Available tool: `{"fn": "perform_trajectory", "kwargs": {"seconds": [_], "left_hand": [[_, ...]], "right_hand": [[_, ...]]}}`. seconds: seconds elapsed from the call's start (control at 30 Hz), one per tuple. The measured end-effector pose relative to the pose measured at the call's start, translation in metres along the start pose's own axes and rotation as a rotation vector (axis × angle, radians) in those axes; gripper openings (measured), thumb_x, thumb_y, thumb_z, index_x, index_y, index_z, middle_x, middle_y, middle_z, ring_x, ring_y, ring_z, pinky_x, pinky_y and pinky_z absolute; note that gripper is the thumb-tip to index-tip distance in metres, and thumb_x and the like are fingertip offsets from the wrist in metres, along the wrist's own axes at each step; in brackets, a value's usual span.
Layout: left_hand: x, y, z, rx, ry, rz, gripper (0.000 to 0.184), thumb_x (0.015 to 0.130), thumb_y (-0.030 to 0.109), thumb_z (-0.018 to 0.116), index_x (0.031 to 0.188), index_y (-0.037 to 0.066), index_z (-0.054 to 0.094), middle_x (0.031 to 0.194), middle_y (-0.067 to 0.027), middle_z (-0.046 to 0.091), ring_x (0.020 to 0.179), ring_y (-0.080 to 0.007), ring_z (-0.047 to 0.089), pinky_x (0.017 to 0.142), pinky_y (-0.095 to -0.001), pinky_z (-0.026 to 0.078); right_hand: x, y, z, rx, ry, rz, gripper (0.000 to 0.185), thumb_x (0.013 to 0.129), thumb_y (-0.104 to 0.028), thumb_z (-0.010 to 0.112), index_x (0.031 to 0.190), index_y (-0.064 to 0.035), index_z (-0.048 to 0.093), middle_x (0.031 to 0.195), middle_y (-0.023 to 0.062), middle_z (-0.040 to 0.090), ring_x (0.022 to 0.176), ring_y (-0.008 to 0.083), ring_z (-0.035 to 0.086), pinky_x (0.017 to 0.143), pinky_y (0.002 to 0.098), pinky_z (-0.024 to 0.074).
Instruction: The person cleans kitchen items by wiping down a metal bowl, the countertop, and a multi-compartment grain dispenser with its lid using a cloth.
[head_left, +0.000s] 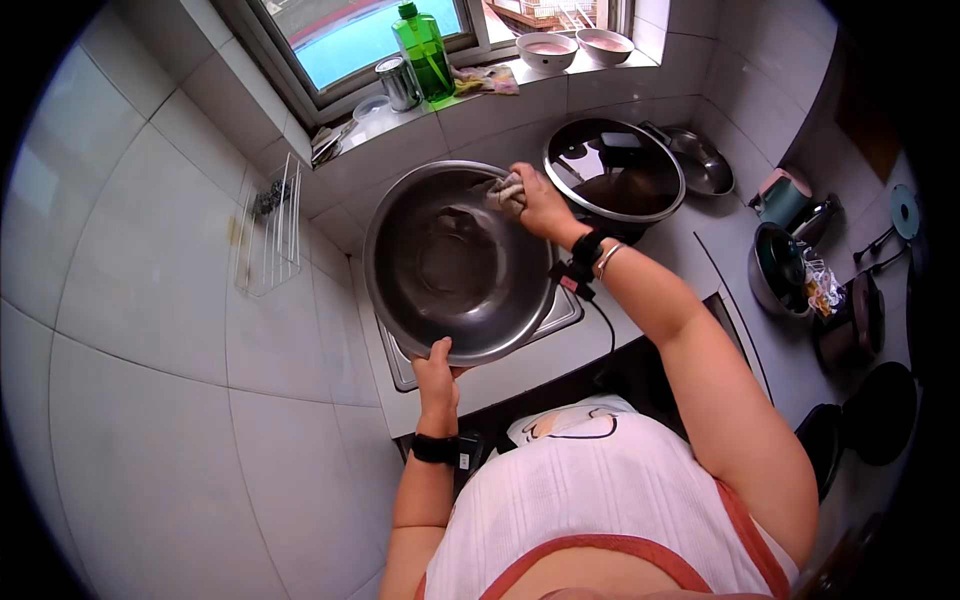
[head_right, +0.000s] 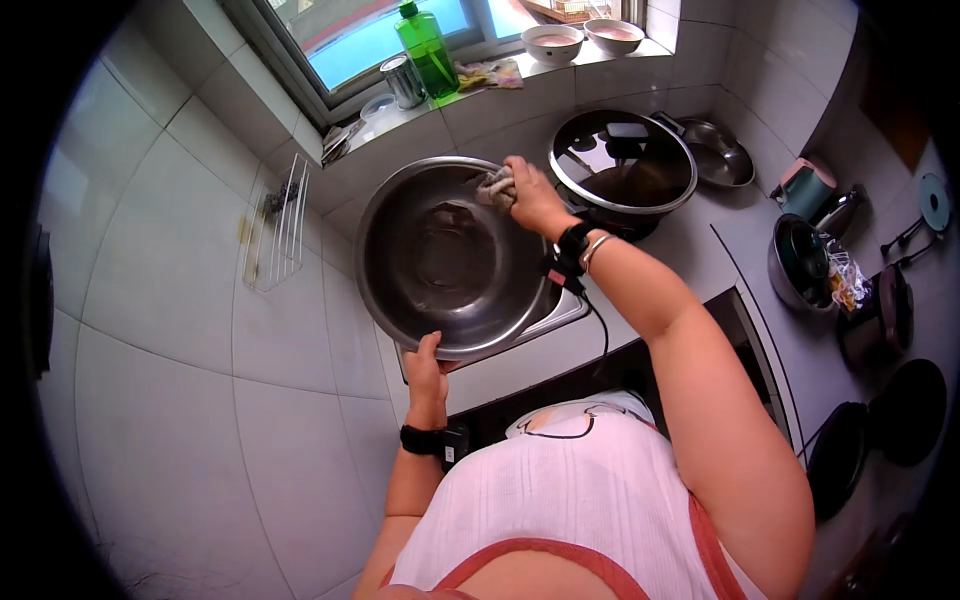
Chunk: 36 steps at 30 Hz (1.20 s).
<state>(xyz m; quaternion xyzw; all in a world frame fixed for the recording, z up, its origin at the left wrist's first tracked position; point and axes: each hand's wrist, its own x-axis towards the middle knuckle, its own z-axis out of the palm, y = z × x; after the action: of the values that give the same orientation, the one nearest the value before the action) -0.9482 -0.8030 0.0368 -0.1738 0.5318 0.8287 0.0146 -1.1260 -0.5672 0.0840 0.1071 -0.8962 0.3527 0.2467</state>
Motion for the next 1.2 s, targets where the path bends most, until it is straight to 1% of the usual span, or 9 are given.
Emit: {"fn": "perform_trajectory", "kwargs": {"seconds": [0.17,0.3,0.43,0.53,0.77,0.87,0.97,1.07,1.2], "left_hand": [[0.014,-0.014,0.026,-0.18,0.183,0.14,0.038,0.078,0.004,0.057,0.114,0.002,0.047,0.103,-0.0081,0.056,0.086,-0.0211,0.062,0.061,-0.0327,0.059],[0.017,-0.058,0.05,-0.26,0.198,0.158,0.04,0.084,0.014,0.062,0.119,0.008,0.043,0.112,-0.0051,0.052,0.096,-0.0176,0.056,0.073,-0.0315,0.052],[0.023,-0.052,0.0,-0.109,-0.088,0.059,0.066,0.085,0.025,0.065,0.135,0.015,0.023,0.122,-0.0046,0.045,0.109,-0.0192,0.049,0.086,-0.0372,0.045],[0.031,-0.016,-0.031,0.117,0.181,0.236,0.081,0.085,0.029,0.066,0.14,0.008,0.01,0.139,-0.0134,0.031,0.126,-0.026,0.034,0.098,-0.0426,0.034],[0.035,0.013,-0.017,0.815,-0.094,0.584,0.075,0.084,0.017,0.065,0.139,0.0,0.016,0.135,-0.0227,0.037,0.121,-0.0257,0.043,0.099,-0.0346,0.034],[0.036,-0.012,-0.032,0.723,-0.064,0.618,0.055,0.086,0.007,0.051,0.135,-0.002,0.028,0.124,-0.0203,0.049,0.109,-0.0278,0.054,0.093,-0.0319,0.039],[0.027,-0.014,-0.056,0.315,-0.094,0.113,0.047,0.084,0.006,0.052,0.129,-0.001,0.038,0.117,-0.0153,0.054,0.098,-0.0247,0.06,0.081,-0.0317,0.049],[-0.004,0.006,-0.027,0.02,0.074,0.053,0.036,0.082,0.008,0.054,0.117,0.002,0.047,0.101,-0.0082,0.058,0.087,-0.0177,0.06,0.057,-0.0311,0.056],[0.009,-0.01,-0.01,-0.165,0.167,-0.001,0.03,0.082,0.009,0.058,0.111,0.005,0.049,0.098,-0.0047,0.056,0.084,-0.0146,0.06,0.056,-0.0303,0.055]], "right_hand": [[-0.079,-0.012,0.052,0.838,-0.043,0.668,0.039,0.069,0.0,0.064,0.106,-0.0041,0.054,0.096,0.005,0.061,0.089,0.0197,0.059,0.078,0.034,0.0481],[-0.124,-0.031,0.097,1.164,0.037,1.165,0.052,0.062,0.01,0.062,0.111,-0.0026,0.052,0.096,0.0067,0.057,0.086,0.0229,0.058,0.075,0.0347,0.0496],[-0.068,-0.005,0.039,0.77,0.026,0.651,0.04,0.066,0.007,0.063,0.104,-0.0048,0.059,0.096,0.0065,0.065,0.087,0.0183,0.062,0.073,0.0301,0.0513],[-0.013,-0.029,-0.016,0.29,0.05,-0.009,0.026,0.076,-0.005,0.064,0.103,-0.0071,0.063,0.087,0.0141,0.067,0.08,0.0251,0.066,0.069,0.0301,0.0508],[0.001,-0.145,0.003,-0.637,-0.586,-1.168,0.013,0.076,-0.015,0.063,0.087,-0.0144,0.057,0.086,0.0012,0.064,0.083,0.0191,0.065,0.065,0.0302,0.0535],[0.016,-0.148,0.004,-0.478,-0.546,-1.215,0.015,0.076,-0.016,0.062,0.09,-0.0144,0.056,0.09,0.003,0.063,0.084,0.0187,0.064,0.066,0.0294,0.0529],[0.052,-0.109,-0.01,-0.09,-0.422,-0.79,0.045,0.066,-0.011,0.068,0.109,-0.0135,0.055,0.095,0.0062,0.063,0.088,0.0288,0.062,0.071,0.0358,0.0517],[0.044,-0.06,-0.006,0.313,-0.227,-0.161,0.026,0.07,-0.01,0.067,0.095,-0.0076,0.061,0.084,0.0186,0.064,0.083,0.0377,0.06,0.068,0.0409,0.0476],[-0.054,-0.043,0.035,0.861,-0.234,0.674,0.028,0.073,-0.001,0.061,0.101,-0.0055,0.059,0.092,0.002,0.06,0.085,0.0172,0.06,0.072,0.0335,0.0501]]}}
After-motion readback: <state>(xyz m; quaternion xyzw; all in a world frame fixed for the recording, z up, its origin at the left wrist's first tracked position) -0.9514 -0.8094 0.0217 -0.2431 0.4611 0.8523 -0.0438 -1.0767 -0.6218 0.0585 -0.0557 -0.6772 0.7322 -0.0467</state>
